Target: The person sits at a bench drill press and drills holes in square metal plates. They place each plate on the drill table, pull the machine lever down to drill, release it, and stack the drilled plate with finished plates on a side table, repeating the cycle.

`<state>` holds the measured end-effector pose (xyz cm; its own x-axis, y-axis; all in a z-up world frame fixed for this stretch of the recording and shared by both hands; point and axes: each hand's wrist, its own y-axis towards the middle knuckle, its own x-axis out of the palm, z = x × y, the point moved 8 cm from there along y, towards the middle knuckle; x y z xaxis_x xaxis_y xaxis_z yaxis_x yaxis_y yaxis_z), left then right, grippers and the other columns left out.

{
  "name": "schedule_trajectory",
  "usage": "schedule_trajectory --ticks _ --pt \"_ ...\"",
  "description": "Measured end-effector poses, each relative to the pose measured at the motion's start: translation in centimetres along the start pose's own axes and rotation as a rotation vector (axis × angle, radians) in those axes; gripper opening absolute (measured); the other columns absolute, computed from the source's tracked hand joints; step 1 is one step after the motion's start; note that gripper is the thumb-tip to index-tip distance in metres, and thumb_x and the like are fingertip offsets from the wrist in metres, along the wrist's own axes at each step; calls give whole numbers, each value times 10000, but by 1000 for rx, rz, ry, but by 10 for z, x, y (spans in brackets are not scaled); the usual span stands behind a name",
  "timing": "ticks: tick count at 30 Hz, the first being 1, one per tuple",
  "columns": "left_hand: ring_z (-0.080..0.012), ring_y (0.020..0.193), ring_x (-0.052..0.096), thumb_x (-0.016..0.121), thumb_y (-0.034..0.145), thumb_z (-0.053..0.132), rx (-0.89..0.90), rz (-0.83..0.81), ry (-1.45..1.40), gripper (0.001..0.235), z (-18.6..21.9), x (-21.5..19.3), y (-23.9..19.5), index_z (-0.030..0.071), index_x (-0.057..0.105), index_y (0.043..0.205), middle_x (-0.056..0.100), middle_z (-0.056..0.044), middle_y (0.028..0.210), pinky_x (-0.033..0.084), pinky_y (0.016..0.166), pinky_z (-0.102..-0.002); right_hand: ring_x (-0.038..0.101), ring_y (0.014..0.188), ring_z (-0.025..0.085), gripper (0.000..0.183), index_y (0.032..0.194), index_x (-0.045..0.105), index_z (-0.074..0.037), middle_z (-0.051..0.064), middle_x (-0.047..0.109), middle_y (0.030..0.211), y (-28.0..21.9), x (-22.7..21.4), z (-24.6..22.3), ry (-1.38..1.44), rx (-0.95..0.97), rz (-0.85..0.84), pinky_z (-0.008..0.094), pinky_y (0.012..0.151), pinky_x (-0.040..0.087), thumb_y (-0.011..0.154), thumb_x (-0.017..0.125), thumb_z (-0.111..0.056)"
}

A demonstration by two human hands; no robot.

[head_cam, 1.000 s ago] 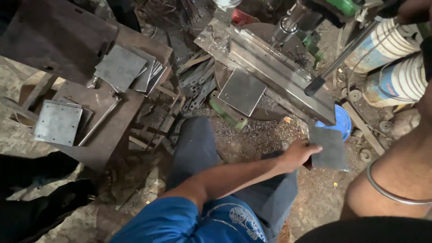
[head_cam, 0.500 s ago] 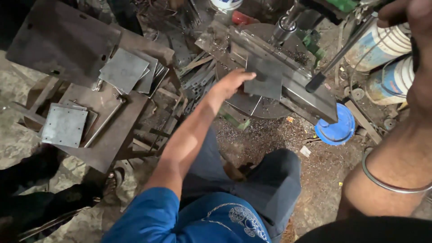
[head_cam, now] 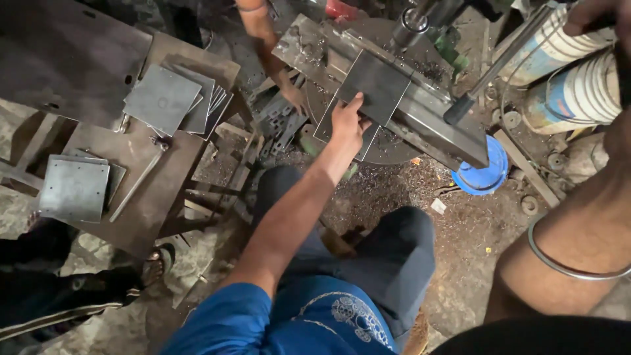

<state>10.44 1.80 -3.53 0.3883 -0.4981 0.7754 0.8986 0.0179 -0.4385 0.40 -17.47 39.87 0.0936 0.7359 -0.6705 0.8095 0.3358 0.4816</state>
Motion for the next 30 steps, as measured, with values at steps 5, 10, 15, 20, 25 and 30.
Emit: schedule_trajectory --ticks 5,10,15,20,25,30 --pt "-200 934 692 679 957 216 73 52 21 218 9 7 -4 147 619 1155 707 -15 1087 556 732 -425 571 980 152 390 1118 591 39 77 622 1066 8 10 -56 41 34 46 287 891 420 1254 430 -290" --pt "-185 908 692 682 957 207 108 92 35 220 11 5 -2 167 626 1166 709 4 1068 531 669 -397 591 1005 132 345 1174 578 35 57 623 1088 6 28 -94 126 2 74 271 890 424 1203 502 -300" --pt "-203 889 713 684 948 137 169 43 -80 220 2 2 16 145 624 1159 713 -32 1054 616 638 -409 579 1238 197 355 1420 541 8 90 577 1314 -12 41 -79 161 -116 166 278 1097 429 1221 683 -250" --pt "-203 887 696 670 966 123 181 86 -33 218 5 3 13 137 622 1178 700 -34 1058 599 633 -417 382 1493 229 578 1599 300 -134 104 339 1587 -41 90 -43 22 -219 323 307 1238 321 1173 690 -118" --pt "-201 901 701 649 961 112 177 96 -30 241 10 5 8 145 604 1196 696 -36 1075 617 683 -462 358 1341 259 814 1675 96 -158 158 306 1506 -66 121 40 316 -76 439 383 1107 326 1158 689 48" --pt "-218 888 688 651 973 132 147 110 2 259 7 3 13 153 586 1223 687 -52 1092 582 665 -429 717 823 250 705 1627 184 -22 189 680 1070 -47 135 62 859 403 339 360 664 599 1051 588 32"
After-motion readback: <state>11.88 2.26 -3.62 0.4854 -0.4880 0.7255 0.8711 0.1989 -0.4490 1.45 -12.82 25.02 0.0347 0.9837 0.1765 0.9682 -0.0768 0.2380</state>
